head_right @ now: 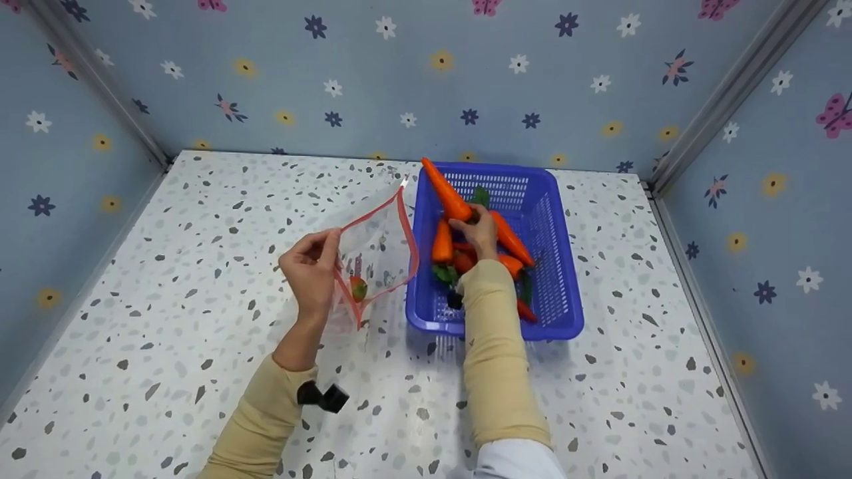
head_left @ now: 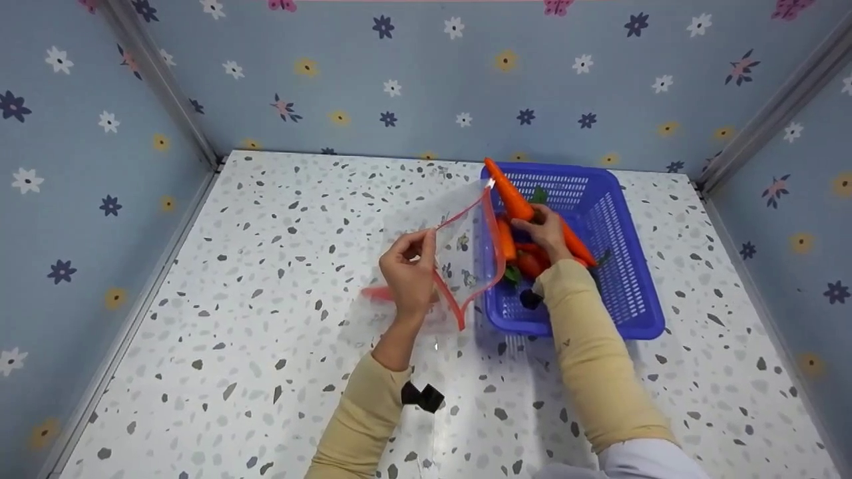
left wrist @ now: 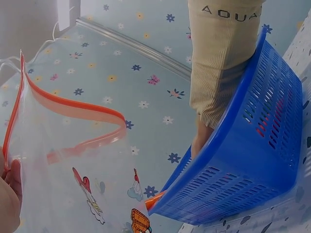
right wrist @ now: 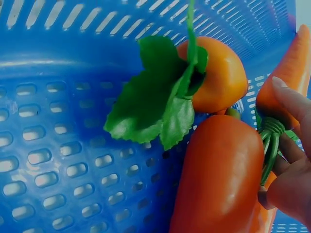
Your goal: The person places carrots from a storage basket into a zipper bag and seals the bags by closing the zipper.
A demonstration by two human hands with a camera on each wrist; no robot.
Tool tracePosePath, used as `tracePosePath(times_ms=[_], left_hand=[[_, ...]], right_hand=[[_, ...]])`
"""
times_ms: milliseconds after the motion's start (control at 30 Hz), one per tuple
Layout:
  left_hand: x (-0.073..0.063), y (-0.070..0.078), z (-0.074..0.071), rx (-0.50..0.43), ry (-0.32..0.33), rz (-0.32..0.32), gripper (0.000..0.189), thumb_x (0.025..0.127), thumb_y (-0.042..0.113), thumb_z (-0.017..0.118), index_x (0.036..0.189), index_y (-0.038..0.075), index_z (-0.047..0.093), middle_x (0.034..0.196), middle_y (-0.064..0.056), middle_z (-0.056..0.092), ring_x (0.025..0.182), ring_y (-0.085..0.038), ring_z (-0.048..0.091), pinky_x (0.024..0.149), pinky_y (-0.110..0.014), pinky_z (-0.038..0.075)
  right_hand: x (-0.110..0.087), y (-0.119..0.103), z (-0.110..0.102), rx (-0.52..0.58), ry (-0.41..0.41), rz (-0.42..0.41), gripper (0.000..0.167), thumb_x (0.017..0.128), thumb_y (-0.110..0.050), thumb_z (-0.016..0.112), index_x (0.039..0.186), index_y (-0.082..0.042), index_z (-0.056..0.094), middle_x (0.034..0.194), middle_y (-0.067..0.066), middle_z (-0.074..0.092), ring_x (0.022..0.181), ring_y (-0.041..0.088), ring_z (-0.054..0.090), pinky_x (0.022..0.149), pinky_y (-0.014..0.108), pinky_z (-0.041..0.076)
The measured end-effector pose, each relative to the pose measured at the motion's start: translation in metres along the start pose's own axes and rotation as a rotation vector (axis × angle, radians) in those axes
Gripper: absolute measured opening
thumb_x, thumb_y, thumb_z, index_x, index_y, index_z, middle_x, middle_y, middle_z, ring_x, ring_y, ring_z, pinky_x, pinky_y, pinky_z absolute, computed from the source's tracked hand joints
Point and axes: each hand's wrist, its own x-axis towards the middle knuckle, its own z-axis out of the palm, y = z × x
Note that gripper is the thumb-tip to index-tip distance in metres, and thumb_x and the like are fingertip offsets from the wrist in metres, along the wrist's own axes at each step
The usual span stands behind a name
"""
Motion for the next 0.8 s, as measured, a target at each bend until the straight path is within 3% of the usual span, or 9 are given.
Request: tracePosePath(times_ms=[267,433,633,800], left_hand=[[0.0,0.001,0.0,-0.006,0.008,-0.007,0.007,0.078,-0.004,0.063,0.076,-0.01,0.065,0.062,-0.013,0.058,0.053,-0.008,0.048,0.045,-0.017,0.04],[0.0,0.015,0.001,-0.022,0.0,-0.006,0.005,0.077,-0.01,0.06,0.075,-0.013,0.063,0.061,-0.016,0.057,0.052,-0.007,0.047,0.044,-0.017,0.039],[0.0,0.026,0.001,-0.008,0.001,-0.017,0.005,0.076,-0.011,0.059,0.076,-0.015,0.062,0.061,-0.018,0.056,0.053,-0.007,0.047,0.046,-0.016,0.039],[0.001,0.026,0.0,0.004,0.0,-0.007,0.005,0.076,-0.011,0.06,0.075,-0.015,0.062,0.061,-0.02,0.056,0.054,-0.007,0.047,0.046,-0.017,0.039]], right_hand=[[0.004,-0.009,0.0,0.045,0.038,-0.071,0.054,0.079,-0.018,0.067,0.126,-0.001,0.045,0.121,0.019,0.05,0.104,0.029,0.049,0.087,0.035,0.041],[0.002,-0.019,-0.005,0.048,0.049,-0.082,0.055,0.079,-0.019,0.067,0.126,-0.002,0.045,0.121,0.019,0.051,0.103,0.028,0.05,0.083,0.033,0.043],[-0.006,-0.036,-0.018,0.009,0.066,-0.128,0.056,0.077,-0.023,0.069,0.124,-0.003,0.047,0.12,0.02,0.051,0.107,0.029,0.049,0.09,0.038,0.04],[-0.018,-0.056,-0.026,0.077,0.035,-0.101,0.057,0.076,-0.025,0.069,0.125,-0.007,0.047,0.122,0.017,0.05,0.108,0.027,0.048,0.092,0.039,0.039]])
